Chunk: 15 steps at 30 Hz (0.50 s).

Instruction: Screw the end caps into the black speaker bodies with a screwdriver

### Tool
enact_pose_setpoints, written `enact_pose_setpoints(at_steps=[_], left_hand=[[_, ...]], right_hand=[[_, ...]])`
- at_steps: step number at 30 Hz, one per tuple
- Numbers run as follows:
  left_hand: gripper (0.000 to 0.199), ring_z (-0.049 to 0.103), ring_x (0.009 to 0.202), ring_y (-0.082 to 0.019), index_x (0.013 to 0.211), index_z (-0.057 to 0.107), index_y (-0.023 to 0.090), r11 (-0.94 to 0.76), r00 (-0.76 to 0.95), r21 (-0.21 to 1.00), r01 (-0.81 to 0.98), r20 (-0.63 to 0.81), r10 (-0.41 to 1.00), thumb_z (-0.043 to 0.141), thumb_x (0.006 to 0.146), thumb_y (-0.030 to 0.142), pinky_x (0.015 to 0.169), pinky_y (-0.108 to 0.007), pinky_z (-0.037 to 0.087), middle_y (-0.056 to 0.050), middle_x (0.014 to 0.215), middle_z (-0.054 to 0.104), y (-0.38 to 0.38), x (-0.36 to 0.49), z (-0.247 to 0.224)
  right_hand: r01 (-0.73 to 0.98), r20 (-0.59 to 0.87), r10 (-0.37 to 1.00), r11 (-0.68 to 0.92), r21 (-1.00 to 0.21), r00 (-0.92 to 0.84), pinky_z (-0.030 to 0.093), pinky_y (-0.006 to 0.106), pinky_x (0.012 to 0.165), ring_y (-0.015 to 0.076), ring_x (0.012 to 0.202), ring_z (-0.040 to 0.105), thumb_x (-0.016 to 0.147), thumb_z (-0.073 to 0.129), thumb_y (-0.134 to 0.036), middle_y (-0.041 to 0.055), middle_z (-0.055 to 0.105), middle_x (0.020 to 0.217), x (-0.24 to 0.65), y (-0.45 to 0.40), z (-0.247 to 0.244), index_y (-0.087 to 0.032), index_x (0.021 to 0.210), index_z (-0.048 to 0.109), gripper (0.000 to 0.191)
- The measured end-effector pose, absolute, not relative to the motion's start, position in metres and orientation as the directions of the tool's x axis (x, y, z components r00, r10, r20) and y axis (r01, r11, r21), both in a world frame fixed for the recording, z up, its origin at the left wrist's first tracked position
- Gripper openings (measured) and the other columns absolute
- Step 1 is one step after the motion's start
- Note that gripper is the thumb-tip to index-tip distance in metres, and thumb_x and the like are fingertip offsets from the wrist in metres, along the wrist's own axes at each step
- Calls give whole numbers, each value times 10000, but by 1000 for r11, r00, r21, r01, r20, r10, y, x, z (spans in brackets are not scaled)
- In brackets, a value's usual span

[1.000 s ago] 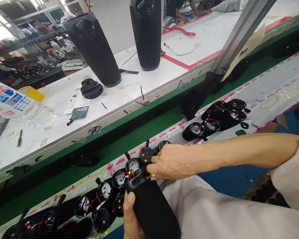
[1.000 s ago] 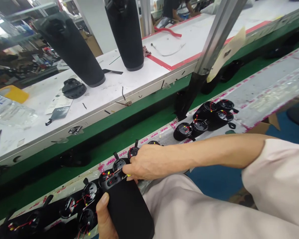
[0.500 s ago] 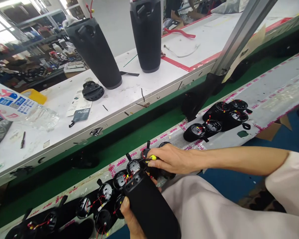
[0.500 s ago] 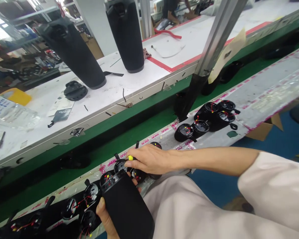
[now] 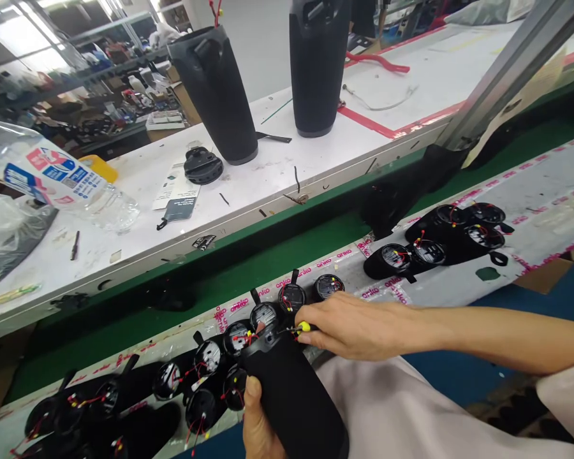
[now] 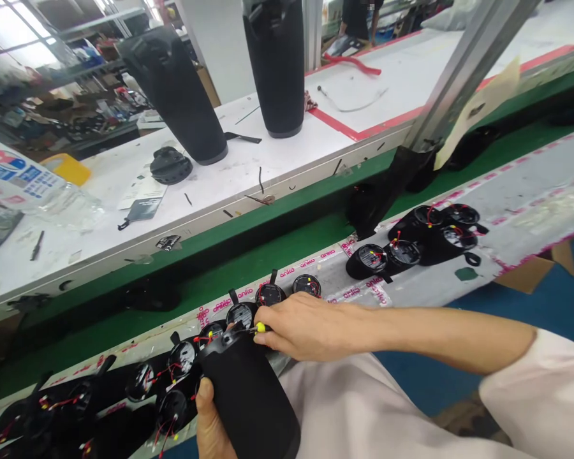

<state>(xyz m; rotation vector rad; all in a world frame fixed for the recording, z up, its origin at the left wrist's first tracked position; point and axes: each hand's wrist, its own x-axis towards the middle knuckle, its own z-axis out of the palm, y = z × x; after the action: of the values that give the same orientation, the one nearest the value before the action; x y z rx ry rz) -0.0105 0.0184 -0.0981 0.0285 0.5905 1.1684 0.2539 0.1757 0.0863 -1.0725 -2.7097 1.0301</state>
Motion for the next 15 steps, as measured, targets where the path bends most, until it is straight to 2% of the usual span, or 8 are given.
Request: enact_pose_setpoints(at_steps=[2,6,9,12,15], left_hand=[[433,769,1312,-323,1388,802,394,406,187,354,-842,-514,837,738,988,548,1283,-500,451,-46,1292,864,21,-6,-92],[550,821,1158,-395,1285,829,293,381,-65,437,-815,-722,689,953,786,488,1119,-579,611,-87,1107,878,28,2,-72],[618,833,1091,-405,1253,813,274,356,-147,476,-804,-739,657,1014,687,417,1028,-581,660,-80,1070,871,31,10,-56],[757,839,1048,-406,1303,777,271,362,-221,539,-760,-739,636,1035,604,401,951,-553,690,-81,1049,867,37,21,-37],[804,837,1050,-377,1375,729,259,332,-331,669,-665,-662,672,1010,650,463,899,-489,707,-97,1127,862,46,35,-13]], right_hand=[[595,-183,602,609,-524,-777,284,339,606,189,656,637,1177,538,-384,20,722,854,247,172,91,-196,1099,611,215],[603,-204,574,690,-402,-793,196,362,539,190,589,622,1189,508,-402,38,727,832,234,164,98,-174,1115,620,265],[608,-217,572,699,-376,-791,174,363,520,188,581,617,1198,490,-397,43,724,814,230,160,99,-165,1103,624,284],[614,-224,575,692,-380,-787,168,357,522,178,579,610,1196,507,-401,39,725,808,228,160,99,-165,1099,627,282],[628,-246,580,678,-383,-776,173,350,528,171,581,604,1195,516,-391,42,738,821,227,160,99,-163,1112,630,268]])
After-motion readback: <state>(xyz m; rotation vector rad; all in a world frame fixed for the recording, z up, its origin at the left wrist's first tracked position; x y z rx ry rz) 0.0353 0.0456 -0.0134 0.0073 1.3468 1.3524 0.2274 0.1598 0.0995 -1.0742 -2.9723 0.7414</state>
